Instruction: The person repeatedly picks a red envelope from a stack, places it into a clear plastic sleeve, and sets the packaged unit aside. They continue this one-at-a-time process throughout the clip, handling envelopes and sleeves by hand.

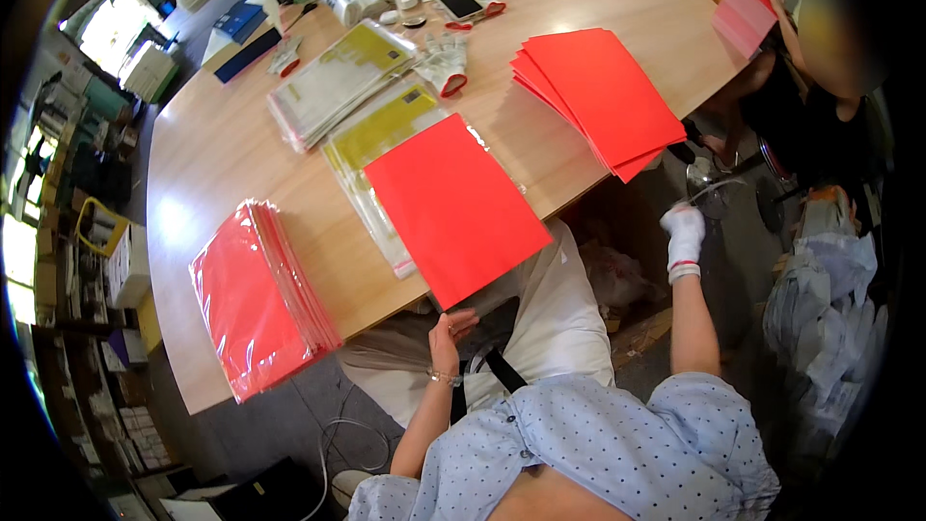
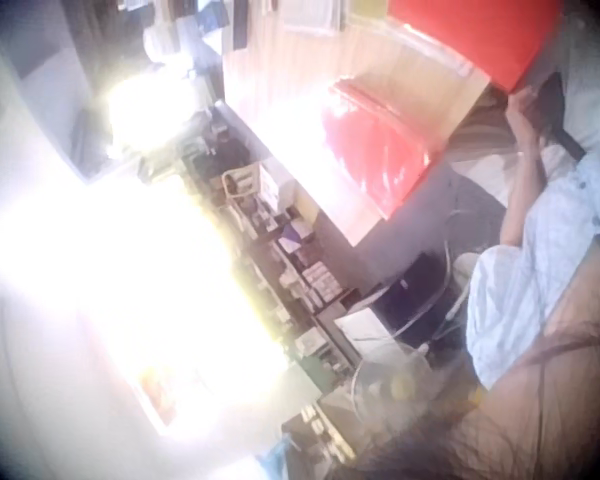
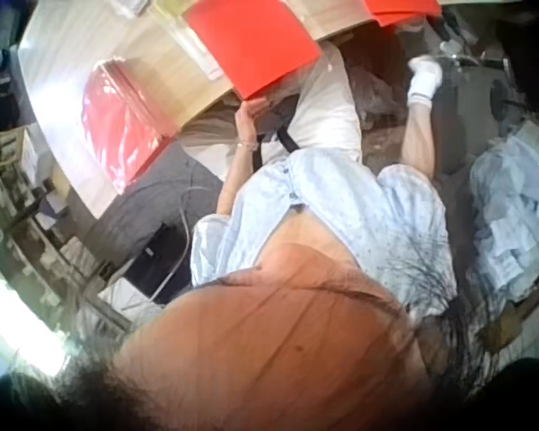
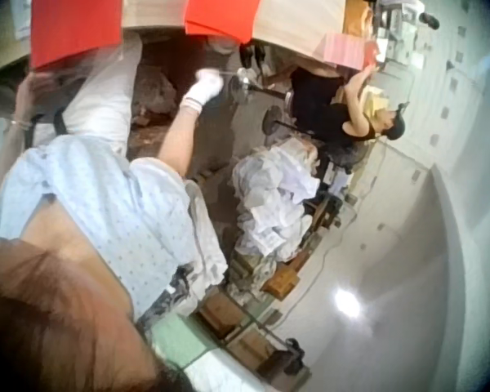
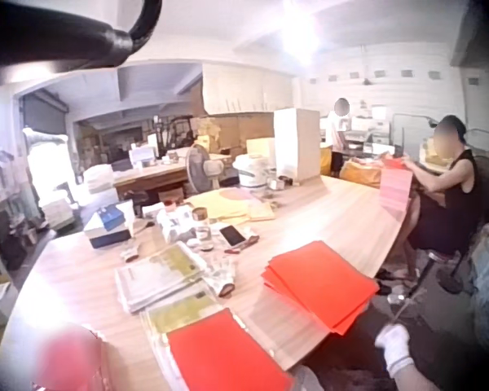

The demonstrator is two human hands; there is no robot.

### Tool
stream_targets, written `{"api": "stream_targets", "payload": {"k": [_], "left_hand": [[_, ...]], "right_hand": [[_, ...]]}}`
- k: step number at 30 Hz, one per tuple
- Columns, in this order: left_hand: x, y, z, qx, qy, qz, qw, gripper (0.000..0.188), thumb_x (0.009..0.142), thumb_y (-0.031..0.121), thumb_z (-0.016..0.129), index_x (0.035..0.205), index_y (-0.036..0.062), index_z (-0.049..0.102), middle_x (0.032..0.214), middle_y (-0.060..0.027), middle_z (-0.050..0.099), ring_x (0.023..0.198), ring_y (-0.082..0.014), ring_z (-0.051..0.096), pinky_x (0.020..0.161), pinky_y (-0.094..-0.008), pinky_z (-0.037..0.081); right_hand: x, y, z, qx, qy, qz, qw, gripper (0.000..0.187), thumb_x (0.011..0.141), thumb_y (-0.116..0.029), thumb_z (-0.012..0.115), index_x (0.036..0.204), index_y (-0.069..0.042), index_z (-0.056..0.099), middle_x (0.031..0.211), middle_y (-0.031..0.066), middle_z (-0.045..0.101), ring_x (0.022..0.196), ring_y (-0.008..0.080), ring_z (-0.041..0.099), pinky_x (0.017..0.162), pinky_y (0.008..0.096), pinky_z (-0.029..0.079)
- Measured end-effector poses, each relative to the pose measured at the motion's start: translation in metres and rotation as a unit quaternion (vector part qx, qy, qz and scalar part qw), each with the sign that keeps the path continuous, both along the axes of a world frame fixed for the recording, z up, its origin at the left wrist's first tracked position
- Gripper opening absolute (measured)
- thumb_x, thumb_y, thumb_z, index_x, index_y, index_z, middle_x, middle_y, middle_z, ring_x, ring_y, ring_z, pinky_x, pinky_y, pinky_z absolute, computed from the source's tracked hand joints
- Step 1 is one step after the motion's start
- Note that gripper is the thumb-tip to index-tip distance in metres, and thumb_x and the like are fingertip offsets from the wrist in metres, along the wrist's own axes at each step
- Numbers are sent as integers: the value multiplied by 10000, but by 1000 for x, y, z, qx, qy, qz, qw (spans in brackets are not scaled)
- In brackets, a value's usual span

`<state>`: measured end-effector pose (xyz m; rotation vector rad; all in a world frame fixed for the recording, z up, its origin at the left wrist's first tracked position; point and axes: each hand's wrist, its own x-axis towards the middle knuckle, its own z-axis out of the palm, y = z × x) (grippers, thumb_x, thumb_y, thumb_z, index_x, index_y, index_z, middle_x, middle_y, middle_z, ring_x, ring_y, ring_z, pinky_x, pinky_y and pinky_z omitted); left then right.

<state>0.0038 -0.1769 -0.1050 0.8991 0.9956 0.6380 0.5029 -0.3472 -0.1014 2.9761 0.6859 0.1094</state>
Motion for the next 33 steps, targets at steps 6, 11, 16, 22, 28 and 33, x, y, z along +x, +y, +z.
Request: {"api": "stream_targets", "payload": {"k": [6,11,16,22,28,33], "left_hand": [[-15,8,13,494,342,97,793,167,772,101,674,931,61,643,1040,-117,565,960,-280,527,808,-369,439],[-13,31,36,690,334,-42,640,186,705,95,729,874,93,650,1068,-64,562,976,-271,520,859,-400,402],[-19,50,36,618,274,-107,729,159,775,108,697,715,21,579,645,-57,568,557,-198,556,515,-292,457],[-3,43,17,163,184,39,969,283,907,254,576,724,39,567,616,-25,586,503,-78,548,443,-222,435],[4,35,45,-5,35,19,999,179,947,214,480,1034,59,468,754,5,561,532,-64,501,450,-191,391],[-27,34,115,257,140,3,956,166,918,112,507,1057,30,469,763,-2,541,554,-49,460,476,-194,396]], "right_hand": [[-134,31,-1,109,310,335,883,360,802,-193,549,1151,-114,509,1105,134,536,947,333,560,798,388,470],[-188,116,63,374,201,535,731,165,706,-56,686,846,-55,600,942,53,592,755,274,592,671,343,486],[-168,134,72,269,347,514,737,113,779,-163,613,757,-57,579,785,99,605,730,301,592,628,384,472],[-198,141,55,262,241,325,876,199,793,-258,564,770,-61,578,724,155,597,689,337,591,609,408,472],[-209,129,34,456,495,177,718,312,844,-105,555,1118,16,466,698,75,597,580,140,570,558,298,462],[-240,124,24,452,514,342,644,454,829,3,516,1270,21,411,881,44,606,825,82,551,725,237,462]]}}
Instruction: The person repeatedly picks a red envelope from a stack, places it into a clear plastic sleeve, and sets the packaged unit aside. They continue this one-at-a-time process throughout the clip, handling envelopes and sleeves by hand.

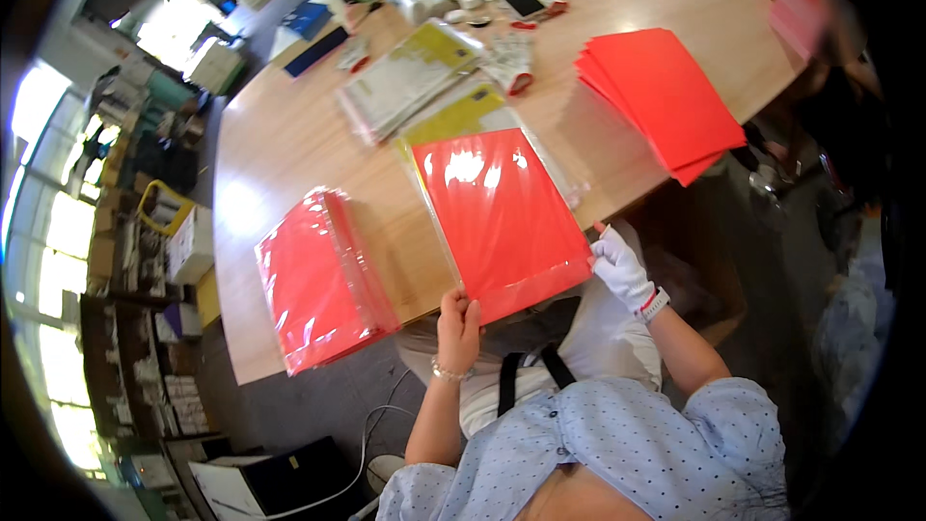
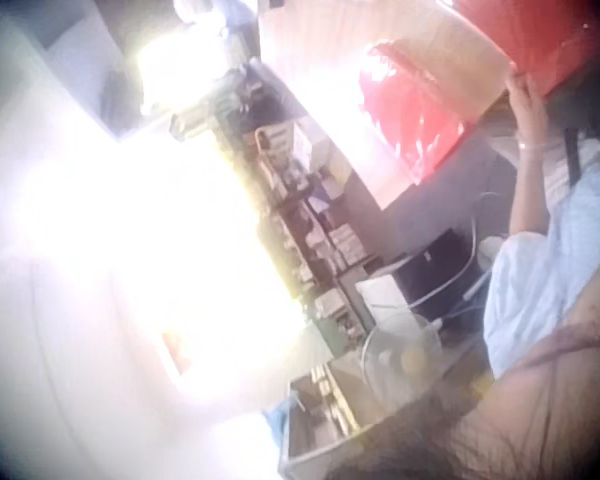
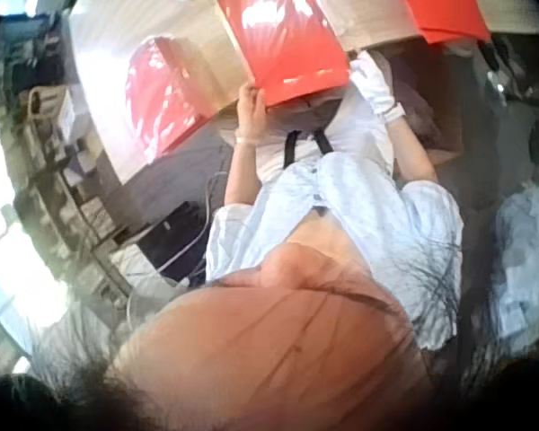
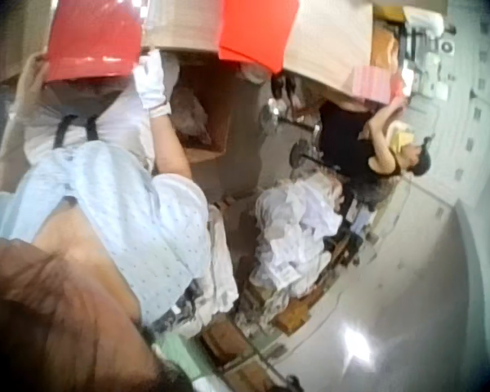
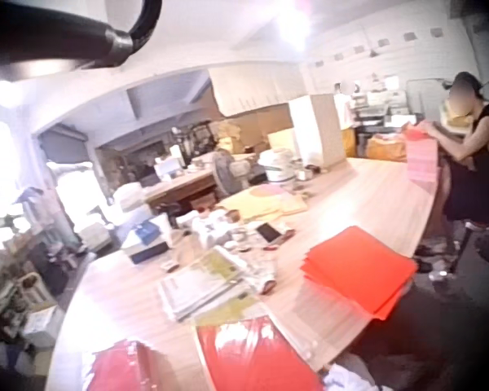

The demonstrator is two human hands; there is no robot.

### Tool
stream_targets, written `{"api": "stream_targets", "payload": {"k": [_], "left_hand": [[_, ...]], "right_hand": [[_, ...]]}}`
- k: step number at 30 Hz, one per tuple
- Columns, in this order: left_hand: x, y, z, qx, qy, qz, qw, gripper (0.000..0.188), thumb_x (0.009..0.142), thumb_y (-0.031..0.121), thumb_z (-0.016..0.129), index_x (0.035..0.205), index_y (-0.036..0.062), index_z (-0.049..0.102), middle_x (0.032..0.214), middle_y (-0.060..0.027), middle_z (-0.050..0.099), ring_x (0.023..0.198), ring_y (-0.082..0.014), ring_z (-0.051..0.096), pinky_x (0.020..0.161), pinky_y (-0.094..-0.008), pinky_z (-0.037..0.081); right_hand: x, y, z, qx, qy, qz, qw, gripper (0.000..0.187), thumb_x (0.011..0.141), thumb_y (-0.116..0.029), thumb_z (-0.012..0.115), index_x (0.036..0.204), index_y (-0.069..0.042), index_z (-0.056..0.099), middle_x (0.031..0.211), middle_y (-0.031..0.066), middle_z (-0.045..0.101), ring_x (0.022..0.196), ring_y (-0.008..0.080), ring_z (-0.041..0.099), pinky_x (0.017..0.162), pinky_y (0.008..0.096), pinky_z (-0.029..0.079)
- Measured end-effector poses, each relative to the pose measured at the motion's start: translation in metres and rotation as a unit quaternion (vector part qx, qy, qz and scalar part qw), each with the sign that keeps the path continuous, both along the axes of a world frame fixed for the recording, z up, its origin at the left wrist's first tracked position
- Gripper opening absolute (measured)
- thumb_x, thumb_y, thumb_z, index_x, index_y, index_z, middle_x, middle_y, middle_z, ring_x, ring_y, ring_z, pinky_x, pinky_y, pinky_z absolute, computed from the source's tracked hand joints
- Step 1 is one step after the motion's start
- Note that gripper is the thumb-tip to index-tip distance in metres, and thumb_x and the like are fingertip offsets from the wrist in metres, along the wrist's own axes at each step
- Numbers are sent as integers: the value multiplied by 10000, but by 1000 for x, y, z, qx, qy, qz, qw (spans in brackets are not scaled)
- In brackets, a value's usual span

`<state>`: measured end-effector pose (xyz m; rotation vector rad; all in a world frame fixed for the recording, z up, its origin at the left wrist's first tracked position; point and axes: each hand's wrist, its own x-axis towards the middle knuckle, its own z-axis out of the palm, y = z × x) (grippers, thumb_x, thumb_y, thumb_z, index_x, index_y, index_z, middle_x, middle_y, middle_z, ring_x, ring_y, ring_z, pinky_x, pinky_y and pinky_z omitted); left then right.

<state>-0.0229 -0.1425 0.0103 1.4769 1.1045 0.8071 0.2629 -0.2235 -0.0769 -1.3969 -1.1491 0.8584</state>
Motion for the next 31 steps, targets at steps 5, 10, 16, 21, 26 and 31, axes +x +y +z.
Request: {"api": "stream_targets", "payload": {"k": [5,10,16,21,26,31], "left_hand": [[-134,18,63,131,24,158,978,194,858,58,571,1043,30,521,781,8,528,598,-56,487,483,-186,379],[-290,72,53,172,141,289,931,229,909,151,470,1048,-26,514,965,-75,564,881,-149,523,821,-291,428],[-338,85,-36,158,137,250,945,397,952,187,422,1275,-44,436,1302,-177,472,1201,-253,443,1016,-349,324],[-315,100,-22,117,216,291,925,398,947,206,447,1261,-38,468,1244,-165,526,1131,-242,497,973,-343,366],[-343,91,-38,140,207,269,930,458,961,255,436,1308,-44,411,1313,-185,471,1191,-241,464,1004,-341,344],[-346,95,-18,344,395,342,780,560,953,311,461,1359,-45,315,1402,-203,355,1280,-346,350,1052,-410,279]], "right_hand": [[-119,71,59,70,-15,154,986,359,777,-36,548,1133,17,564,1011,160,604,932,230,591,815,307,476],[-252,149,113,77,-19,261,962,277,819,-218,528,1040,-65,595,924,201,615,890,346,599,768,402,479],[-279,151,114,26,-255,311,915,319,866,-309,467,1027,-80,621,873,150,655,832,327,627,748,414,491],[-245,149,64,71,137,258,954,240,828,-200,540,1014,-68,613,813,146,645,752,309,627,683,389,490],[-74,75,101,52,-223,127,965,181,767,-113,594,935,-54,622,851,140,628,782,307,611,682,352,492],[70,37,164,98,-589,-65,800,311,632,-73,702,914,-59,571,912,143,592,877,295,596,802,374,495]]}}
